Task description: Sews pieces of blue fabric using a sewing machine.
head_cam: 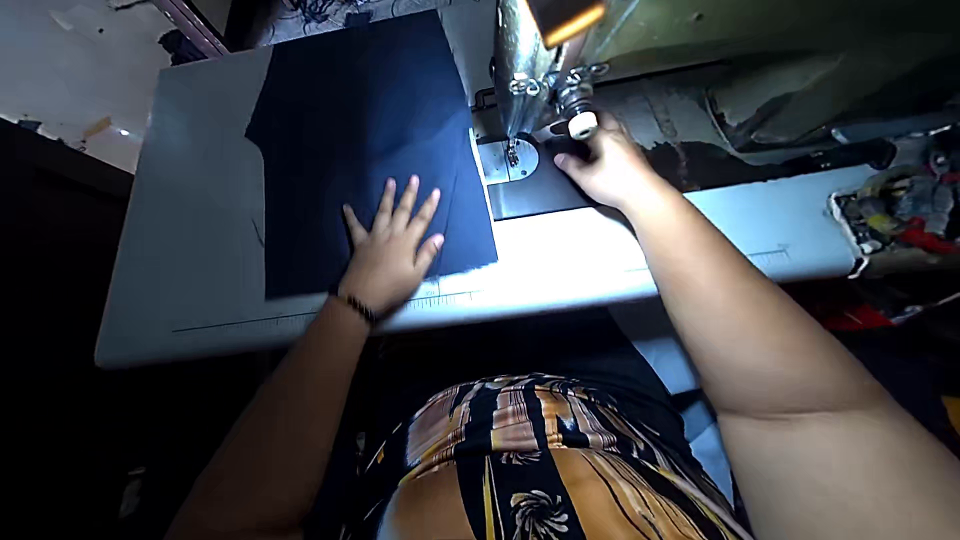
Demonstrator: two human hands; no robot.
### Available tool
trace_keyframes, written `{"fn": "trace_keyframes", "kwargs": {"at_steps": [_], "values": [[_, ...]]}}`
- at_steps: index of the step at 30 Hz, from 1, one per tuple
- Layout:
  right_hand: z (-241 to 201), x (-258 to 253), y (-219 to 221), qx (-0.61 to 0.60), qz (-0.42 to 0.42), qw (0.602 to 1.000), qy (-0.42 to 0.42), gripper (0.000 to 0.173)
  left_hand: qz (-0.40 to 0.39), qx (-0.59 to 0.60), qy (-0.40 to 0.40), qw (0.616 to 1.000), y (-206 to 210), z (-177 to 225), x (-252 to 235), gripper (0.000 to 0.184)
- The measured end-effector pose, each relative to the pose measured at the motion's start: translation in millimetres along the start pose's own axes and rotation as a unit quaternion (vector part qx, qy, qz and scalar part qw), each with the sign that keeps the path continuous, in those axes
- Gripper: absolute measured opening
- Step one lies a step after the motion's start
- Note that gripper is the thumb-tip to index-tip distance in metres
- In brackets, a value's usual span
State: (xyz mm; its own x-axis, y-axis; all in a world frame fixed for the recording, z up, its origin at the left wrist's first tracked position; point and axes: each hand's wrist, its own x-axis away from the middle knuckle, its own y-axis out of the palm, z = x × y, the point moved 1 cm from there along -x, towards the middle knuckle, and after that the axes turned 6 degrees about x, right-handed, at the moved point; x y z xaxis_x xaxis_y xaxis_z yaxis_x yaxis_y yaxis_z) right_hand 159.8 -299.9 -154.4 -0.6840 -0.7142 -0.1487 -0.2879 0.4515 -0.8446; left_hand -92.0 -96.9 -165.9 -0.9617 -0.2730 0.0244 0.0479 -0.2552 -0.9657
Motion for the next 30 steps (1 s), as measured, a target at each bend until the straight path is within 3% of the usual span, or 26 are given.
{"fn": "trace_keyframes", "kwargs": {"at_steps": [1, 3, 6, 8, 11, 13, 16, 18, 22, 30], "values": [[-8, 16, 2, -0.025, -0.001, 1.0, -0.009, 0.036, 0.011, -0.003, 0.011, 1.0, 7, 10, 22, 0.062], [-33, 63, 18, -0.08, 0.045, 0.99, -0.108, 0.027, 0.034, -0.002, 0.043, 0.999, 19, 25, 52, 0.06], [-63, 123, 53, -0.097, 0.049, 0.967, -0.229, 0.022, 0.017, 0.001, 0.08, 0.997, 24, 33, 51, 0.054], [-69, 131, 61, -0.013, 0.002, 0.975, -0.223, 0.027, -0.007, 0.003, 0.051, 0.999, 17, 31, 30, 0.053], [-71, 124, 58, 0.022, -0.045, 0.977, -0.207, 0.034, -0.031, 0.002, 0.017, 0.999, 6, 25, 3, 0.053], [-67, 125, 61, 0.021, -0.01, 0.974, -0.225, 0.034, 0.002, 0.035, 0.049, 0.998, 6, 22, 3, 0.052], [-62, 131, 70, 0.007, 0.074, 0.961, -0.268, 0.029, 0.098, 0.139, 0.122, 0.978, 12, 16, 16, 0.032], [-63, 131, 71, 0.011, 0.087, 0.955, -0.283, 0.028, 0.097, 0.184, 0.141, 0.968, 8, 9, 25, 0.024], [-66, 130, 73, 0.019, 0.085, 0.953, -0.289, 0.028, 0.056, 0.224, 0.164, 0.959, 1, -6, 35, 0.031], [-65, 131, 75, 0.049, 0.084, 0.946, -0.31, 0.033, 0.112, 0.211, 0.181, 0.954, 13, 0, 36, 0.015]]}}
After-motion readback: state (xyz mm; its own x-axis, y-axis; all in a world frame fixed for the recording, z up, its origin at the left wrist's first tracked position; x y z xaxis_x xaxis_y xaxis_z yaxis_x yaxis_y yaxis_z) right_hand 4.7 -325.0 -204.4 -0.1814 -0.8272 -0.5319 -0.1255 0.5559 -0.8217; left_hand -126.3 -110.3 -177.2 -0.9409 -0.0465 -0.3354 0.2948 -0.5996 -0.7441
